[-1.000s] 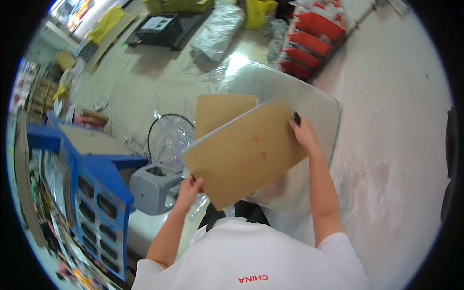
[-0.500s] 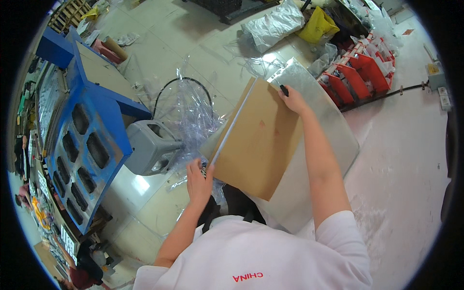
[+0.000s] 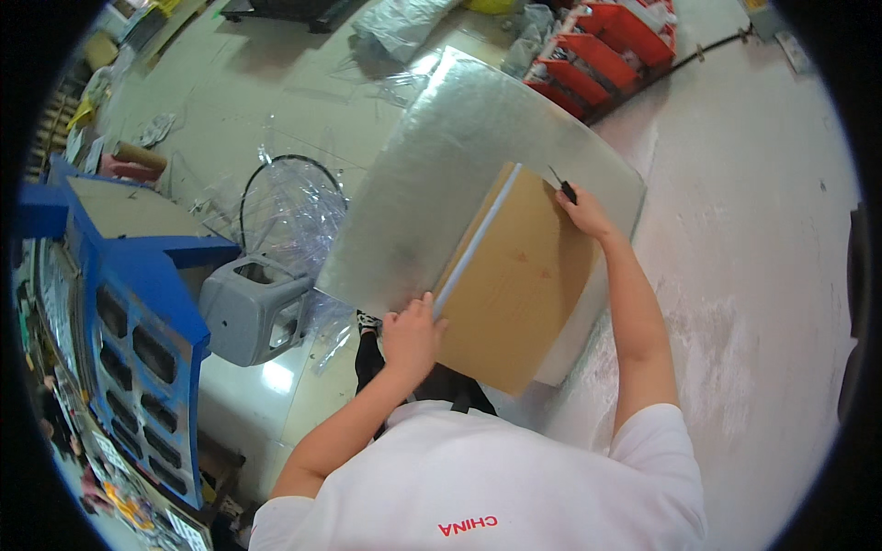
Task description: The person assembles and packages hardware kits. They place metal components into plastic blister packs, insert cardboard backings, and use a box cutter to trim the edges. The finished kits are stacked on a blue workbench.
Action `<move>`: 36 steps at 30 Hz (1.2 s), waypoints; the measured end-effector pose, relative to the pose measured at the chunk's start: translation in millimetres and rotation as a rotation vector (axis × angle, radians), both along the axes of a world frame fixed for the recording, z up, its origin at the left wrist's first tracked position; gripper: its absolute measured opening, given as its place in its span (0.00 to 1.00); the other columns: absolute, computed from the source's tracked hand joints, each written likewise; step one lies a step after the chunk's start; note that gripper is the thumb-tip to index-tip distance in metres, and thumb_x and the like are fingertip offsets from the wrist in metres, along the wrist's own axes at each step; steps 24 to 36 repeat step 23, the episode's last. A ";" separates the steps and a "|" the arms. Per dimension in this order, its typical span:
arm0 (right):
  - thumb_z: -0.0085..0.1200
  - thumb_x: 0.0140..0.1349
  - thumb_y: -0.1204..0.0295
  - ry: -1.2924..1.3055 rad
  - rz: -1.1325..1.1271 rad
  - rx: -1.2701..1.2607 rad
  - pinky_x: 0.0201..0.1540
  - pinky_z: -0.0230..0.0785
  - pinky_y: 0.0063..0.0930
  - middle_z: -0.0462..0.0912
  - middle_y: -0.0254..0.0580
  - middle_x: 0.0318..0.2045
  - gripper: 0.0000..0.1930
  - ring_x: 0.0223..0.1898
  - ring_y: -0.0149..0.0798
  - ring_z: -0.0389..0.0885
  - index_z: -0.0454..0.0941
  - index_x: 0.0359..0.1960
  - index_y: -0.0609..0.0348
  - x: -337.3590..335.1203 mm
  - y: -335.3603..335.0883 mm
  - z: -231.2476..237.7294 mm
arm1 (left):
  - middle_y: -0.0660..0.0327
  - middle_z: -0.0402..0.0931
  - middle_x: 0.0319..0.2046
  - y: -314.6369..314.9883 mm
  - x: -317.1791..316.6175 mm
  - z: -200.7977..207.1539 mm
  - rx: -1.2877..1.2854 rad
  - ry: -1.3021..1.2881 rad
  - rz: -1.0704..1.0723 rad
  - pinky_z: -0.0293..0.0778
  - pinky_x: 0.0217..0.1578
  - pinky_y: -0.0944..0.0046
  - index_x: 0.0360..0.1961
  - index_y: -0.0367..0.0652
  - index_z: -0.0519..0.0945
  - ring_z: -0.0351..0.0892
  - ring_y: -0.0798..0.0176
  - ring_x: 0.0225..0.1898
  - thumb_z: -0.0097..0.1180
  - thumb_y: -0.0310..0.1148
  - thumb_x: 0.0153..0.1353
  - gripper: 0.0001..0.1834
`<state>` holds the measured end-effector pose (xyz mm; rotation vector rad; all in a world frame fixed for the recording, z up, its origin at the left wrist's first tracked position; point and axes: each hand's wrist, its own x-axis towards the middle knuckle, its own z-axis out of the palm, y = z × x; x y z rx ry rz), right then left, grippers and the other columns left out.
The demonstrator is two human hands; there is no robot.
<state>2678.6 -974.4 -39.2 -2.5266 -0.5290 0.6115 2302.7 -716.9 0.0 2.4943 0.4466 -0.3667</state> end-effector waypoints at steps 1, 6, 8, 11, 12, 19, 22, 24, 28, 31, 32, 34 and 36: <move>0.57 0.73 0.57 0.032 -0.047 -0.017 0.49 0.73 0.45 0.86 0.56 0.40 0.18 0.44 0.56 0.83 0.80 0.48 0.62 -1.5 -26.0 -0.2 | 0.46 0.78 0.52 -16.0 4.2 -2.8 -0.039 0.006 -0.046 0.73 0.57 0.48 0.66 0.35 0.74 0.78 0.42 0.53 0.63 0.43 0.67 0.32; 0.53 0.75 0.51 0.038 -0.185 -0.169 0.49 0.72 0.44 0.86 0.56 0.39 0.24 0.43 0.56 0.83 0.81 0.47 0.64 -5.5 -130.7 13.5 | 0.42 0.76 0.52 -109.2 14.8 -24.9 -0.272 -0.059 -0.290 0.73 0.59 0.50 0.68 0.28 0.69 0.75 0.42 0.56 0.62 0.41 0.67 0.35; 0.52 0.75 0.48 0.080 -0.237 -0.218 0.49 0.73 0.45 0.86 0.57 0.40 0.26 0.44 0.58 0.83 0.81 0.47 0.64 -6.7 -149.9 16.7 | 0.41 0.74 0.54 -120.0 10.6 -28.4 -0.307 -0.069 -0.216 0.72 0.60 0.50 0.71 0.27 0.65 0.74 0.42 0.58 0.61 0.41 0.68 0.38; 0.51 0.74 0.46 -0.036 -0.181 -0.144 0.49 0.73 0.46 0.86 0.59 0.40 0.28 0.46 0.62 0.83 0.82 0.45 0.64 -17.6 -159.5 11.7 | 0.40 0.67 0.64 -119.9 14.9 -31.4 -0.427 0.024 -0.208 0.68 0.65 0.50 0.75 0.28 0.58 0.70 0.40 0.64 0.61 0.38 0.68 0.41; 0.51 0.74 0.45 -0.042 -0.191 -0.164 0.49 0.73 0.46 0.86 0.60 0.40 0.28 0.46 0.63 0.83 0.82 0.45 0.64 -14.1 -160.0 11.1 | 0.40 0.65 0.67 -121.5 20.4 -33.1 -0.453 -0.056 -0.197 0.67 0.67 0.50 0.75 0.28 0.57 0.68 0.39 0.66 0.61 0.37 0.68 0.41; 0.50 0.74 0.43 -0.142 -0.293 -0.171 0.47 0.73 0.47 0.86 0.61 0.39 0.30 0.45 0.64 0.82 0.82 0.44 0.63 -0.6 -172.5 12.8 | 0.40 0.44 0.80 -149.8 34.4 -23.8 -0.711 -0.196 -0.058 0.53 0.77 0.50 0.78 0.30 0.50 0.48 0.36 0.79 0.55 0.27 0.68 0.42; 0.49 0.74 0.41 -0.075 -0.322 -0.195 0.47 0.72 0.48 0.86 0.61 0.39 0.32 0.45 0.64 0.82 0.82 0.44 0.64 -6.9 -167.2 0.5 | 0.41 0.41 0.81 -145.9 32.9 -31.4 -0.681 -0.097 -0.074 0.54 0.77 0.50 0.79 0.31 0.49 0.46 0.36 0.80 0.55 0.26 0.68 0.42; 0.48 0.74 0.40 -0.017 -0.317 -0.207 0.47 0.73 0.48 0.86 0.61 0.39 0.32 0.45 0.64 0.82 0.82 0.44 0.65 -12.8 -163.7 -4.9 | 0.41 0.41 0.81 -139.6 28.9 -35.7 -0.700 -0.121 -0.075 0.54 0.77 0.50 0.79 0.31 0.49 0.46 0.36 0.80 0.55 0.25 0.67 0.43; 0.48 0.74 0.40 -0.017 -0.317 -0.207 0.47 0.73 0.48 0.86 0.61 0.39 0.32 0.45 0.64 0.82 0.82 0.44 0.65 -12.8 -163.7 -4.9 | 0.41 0.41 0.81 -139.6 28.9 -35.7 -0.700 -0.121 -0.075 0.54 0.77 0.50 0.79 0.31 0.49 0.46 0.36 0.80 0.55 0.25 0.67 0.43; 0.48 0.74 0.40 -0.017 -0.317 -0.207 0.47 0.73 0.48 0.86 0.61 0.39 0.32 0.45 0.64 0.82 0.82 0.44 0.65 -12.8 -163.7 -4.9 | 0.41 0.41 0.81 -139.6 28.9 -35.7 -0.700 -0.121 -0.075 0.54 0.77 0.50 0.79 0.31 0.49 0.46 0.36 0.80 0.55 0.25 0.67 0.43; 0.48 0.74 0.40 -0.017 -0.317 -0.207 0.47 0.73 0.48 0.86 0.61 0.39 0.32 0.45 0.64 0.82 0.82 0.44 0.65 -12.8 -163.7 -4.9 | 0.41 0.41 0.81 -139.6 28.9 -35.7 -0.700 -0.121 -0.075 0.54 0.77 0.50 0.79 0.31 0.49 0.46 0.36 0.80 0.55 0.25 0.67 0.43; 0.48 0.74 0.40 -0.017 -0.317 -0.207 0.47 0.73 0.48 0.86 0.61 0.39 0.32 0.45 0.64 0.82 0.82 0.44 0.65 -12.8 -163.7 -4.9 | 0.41 0.41 0.81 -139.6 28.9 -35.7 -0.700 -0.121 -0.075 0.54 0.77 0.50 0.79 0.31 0.49 0.46 0.36 0.80 0.55 0.25 0.67 0.43; 0.48 0.74 0.40 -0.017 -0.317 -0.207 0.47 0.73 0.48 0.86 0.61 0.39 0.32 0.45 0.64 0.82 0.82 0.44 0.65 -12.8 -163.7 -4.9 | 0.41 0.41 0.81 -139.6 28.9 -35.7 -0.700 -0.121 -0.075 0.54 0.77 0.50 0.79 0.31 0.49 0.46 0.36 0.80 0.55 0.25 0.67 0.43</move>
